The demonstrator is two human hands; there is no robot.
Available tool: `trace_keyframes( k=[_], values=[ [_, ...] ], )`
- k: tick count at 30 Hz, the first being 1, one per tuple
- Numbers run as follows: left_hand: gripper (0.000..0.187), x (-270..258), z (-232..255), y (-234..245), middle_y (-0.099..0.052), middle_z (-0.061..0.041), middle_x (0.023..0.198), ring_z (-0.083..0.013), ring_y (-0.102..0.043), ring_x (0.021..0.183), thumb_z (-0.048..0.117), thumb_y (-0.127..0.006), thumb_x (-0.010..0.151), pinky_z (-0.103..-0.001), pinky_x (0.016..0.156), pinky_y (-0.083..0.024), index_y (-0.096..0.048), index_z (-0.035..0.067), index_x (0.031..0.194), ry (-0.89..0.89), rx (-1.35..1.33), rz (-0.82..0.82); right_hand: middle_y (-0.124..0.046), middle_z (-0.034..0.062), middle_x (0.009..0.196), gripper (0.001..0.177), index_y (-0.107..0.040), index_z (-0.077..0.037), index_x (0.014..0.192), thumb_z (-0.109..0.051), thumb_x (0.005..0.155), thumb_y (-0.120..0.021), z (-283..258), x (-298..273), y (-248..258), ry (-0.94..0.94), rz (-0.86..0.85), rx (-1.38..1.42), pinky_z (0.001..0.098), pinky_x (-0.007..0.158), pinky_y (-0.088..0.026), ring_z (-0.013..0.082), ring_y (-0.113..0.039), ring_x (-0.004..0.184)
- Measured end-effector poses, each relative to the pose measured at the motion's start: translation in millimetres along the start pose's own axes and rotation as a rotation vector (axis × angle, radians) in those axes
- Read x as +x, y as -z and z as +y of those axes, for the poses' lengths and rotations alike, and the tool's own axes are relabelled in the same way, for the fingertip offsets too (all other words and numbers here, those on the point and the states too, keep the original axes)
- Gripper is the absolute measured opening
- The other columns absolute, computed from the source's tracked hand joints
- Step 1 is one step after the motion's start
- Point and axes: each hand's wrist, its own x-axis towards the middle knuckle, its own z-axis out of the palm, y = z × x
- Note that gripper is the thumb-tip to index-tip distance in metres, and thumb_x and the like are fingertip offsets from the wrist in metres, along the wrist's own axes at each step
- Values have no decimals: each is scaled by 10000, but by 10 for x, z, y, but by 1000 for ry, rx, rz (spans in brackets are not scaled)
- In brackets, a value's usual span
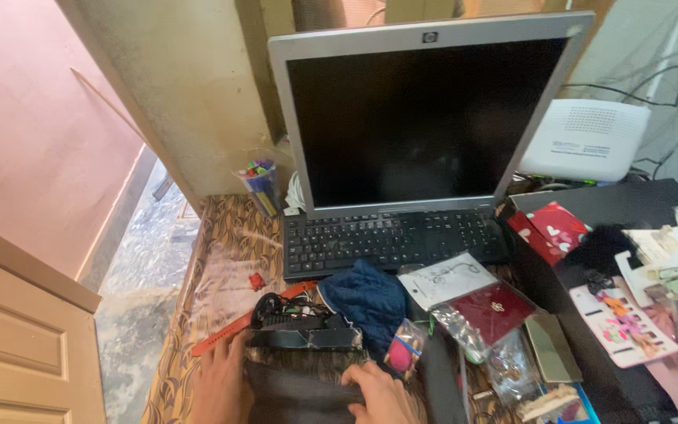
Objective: The person organizes cosmetic items on a cluttered desk. They open a blue pouch, place several small bottles and tubes inside, and then open a black pouch to insert a compact and other items. The person places the pouches into a drawer.
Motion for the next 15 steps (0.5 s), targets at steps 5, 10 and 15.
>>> trace_keyframes(
  k=[5,10,15],
  values=[
    [363,-119,-1100,-574,-713,-39,1060,-275,-730,1024,68,-691,792,-392,863,-595,-758,231,1109,91,-268,-464,-615,37,1039,416,-665,-257,1069,-119,704,-808,148,144,-145,35,68,22,451,884,-541,328,-678,1064],
    [440,-352,-1554,-625,-758,-15,1037,-220,-775,985,131,-737,730,-370,857,-657,-735,200,1164,257,-591,-385,-597,48,965,121,-683,-269,940,-285,832,-736,745,434,-593,154,-37,40,377,895,-532,237,-695,1059],
    [558,-184,-1010,-621,-694,-12,1162,-263,-652,1161,191,-812,637,-464,932,-524,-747,269,1185,287,-53,-798,-641,11,826,135,-716,-252,987,-352,899,-695,1481,936,-1280,424,-119,-104,411,1018,-374,180,-670,934]
  ],
)
